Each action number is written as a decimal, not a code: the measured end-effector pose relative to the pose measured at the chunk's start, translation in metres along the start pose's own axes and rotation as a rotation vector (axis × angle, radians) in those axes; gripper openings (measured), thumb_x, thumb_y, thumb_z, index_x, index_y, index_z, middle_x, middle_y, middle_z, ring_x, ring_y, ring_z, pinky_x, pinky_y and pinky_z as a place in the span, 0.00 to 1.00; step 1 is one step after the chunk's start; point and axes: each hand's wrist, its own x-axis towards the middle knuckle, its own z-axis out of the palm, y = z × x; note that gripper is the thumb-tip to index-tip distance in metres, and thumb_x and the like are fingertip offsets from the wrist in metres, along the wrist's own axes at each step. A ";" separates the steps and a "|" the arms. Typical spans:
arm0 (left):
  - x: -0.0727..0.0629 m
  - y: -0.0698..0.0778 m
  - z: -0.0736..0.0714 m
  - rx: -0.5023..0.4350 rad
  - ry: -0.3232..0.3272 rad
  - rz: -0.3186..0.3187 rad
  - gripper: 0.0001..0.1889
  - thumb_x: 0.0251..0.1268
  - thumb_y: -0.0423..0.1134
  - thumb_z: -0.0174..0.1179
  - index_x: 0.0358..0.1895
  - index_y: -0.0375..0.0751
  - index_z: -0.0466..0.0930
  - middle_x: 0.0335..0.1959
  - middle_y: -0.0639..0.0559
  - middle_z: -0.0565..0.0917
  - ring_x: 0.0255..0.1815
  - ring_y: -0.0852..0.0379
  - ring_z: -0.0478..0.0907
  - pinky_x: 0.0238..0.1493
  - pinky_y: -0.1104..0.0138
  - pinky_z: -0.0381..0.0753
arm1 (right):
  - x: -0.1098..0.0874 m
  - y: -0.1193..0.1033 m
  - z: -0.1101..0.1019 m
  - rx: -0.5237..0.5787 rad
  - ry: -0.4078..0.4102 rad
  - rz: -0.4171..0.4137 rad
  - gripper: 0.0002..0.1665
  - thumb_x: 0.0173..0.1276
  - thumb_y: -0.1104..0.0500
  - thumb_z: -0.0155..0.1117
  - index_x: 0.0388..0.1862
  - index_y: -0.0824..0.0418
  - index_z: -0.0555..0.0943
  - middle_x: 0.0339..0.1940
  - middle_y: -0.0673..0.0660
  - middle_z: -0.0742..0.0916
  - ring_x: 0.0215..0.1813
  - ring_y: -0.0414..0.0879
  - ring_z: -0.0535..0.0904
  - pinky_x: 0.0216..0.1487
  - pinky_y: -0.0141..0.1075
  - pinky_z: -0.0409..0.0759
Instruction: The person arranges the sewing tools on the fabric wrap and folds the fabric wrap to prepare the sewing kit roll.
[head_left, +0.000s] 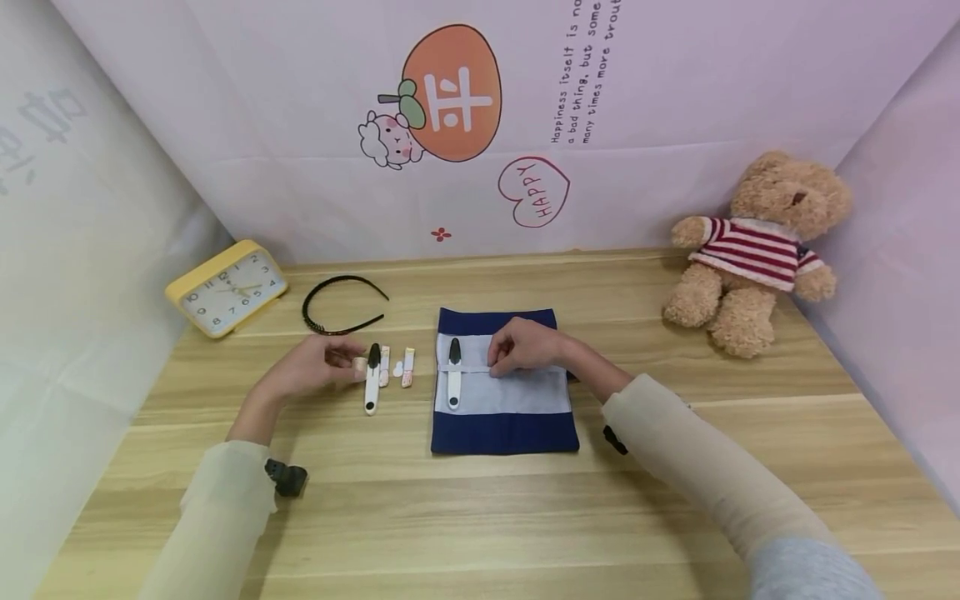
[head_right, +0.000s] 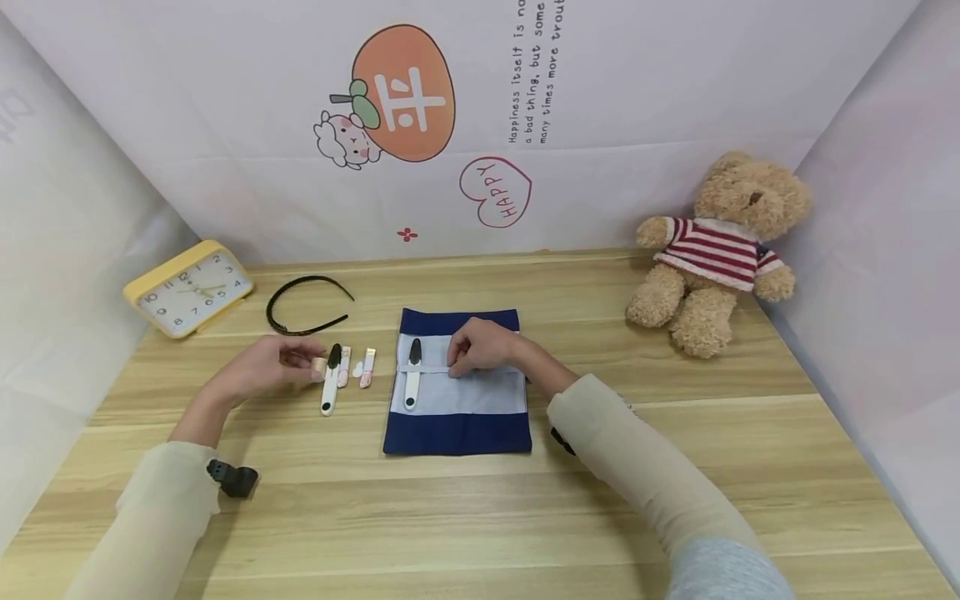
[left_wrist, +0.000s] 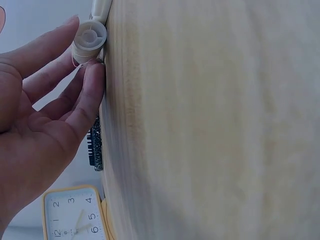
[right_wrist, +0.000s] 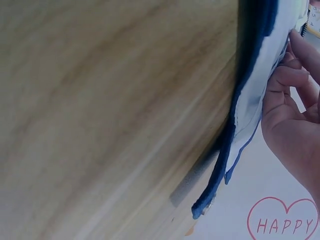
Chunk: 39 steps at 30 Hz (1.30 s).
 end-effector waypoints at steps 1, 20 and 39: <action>0.000 0.000 0.000 0.003 0.000 -0.005 0.22 0.65 0.37 0.70 0.59 0.30 0.80 0.48 0.40 0.83 0.48 0.47 0.78 0.48 0.59 0.78 | 0.000 0.000 0.000 -0.006 0.000 0.005 0.03 0.65 0.64 0.74 0.37 0.63 0.87 0.27 0.51 0.85 0.24 0.40 0.72 0.26 0.31 0.71; 0.003 0.010 -0.003 -0.047 0.114 0.003 0.18 0.73 0.42 0.64 0.57 0.35 0.80 0.53 0.41 0.82 0.55 0.45 0.78 0.56 0.53 0.77 | 0.002 -0.002 0.002 -0.070 -0.009 0.030 0.03 0.69 0.65 0.69 0.36 0.65 0.86 0.26 0.50 0.81 0.28 0.41 0.71 0.32 0.31 0.70; 0.031 0.049 0.021 -0.155 0.077 0.108 0.14 0.74 0.39 0.61 0.55 0.34 0.82 0.50 0.42 0.83 0.49 0.47 0.79 0.53 0.49 0.80 | 0.002 -0.001 0.001 -0.028 -0.028 0.016 0.03 0.70 0.67 0.66 0.35 0.64 0.85 0.25 0.50 0.79 0.28 0.42 0.70 0.33 0.32 0.69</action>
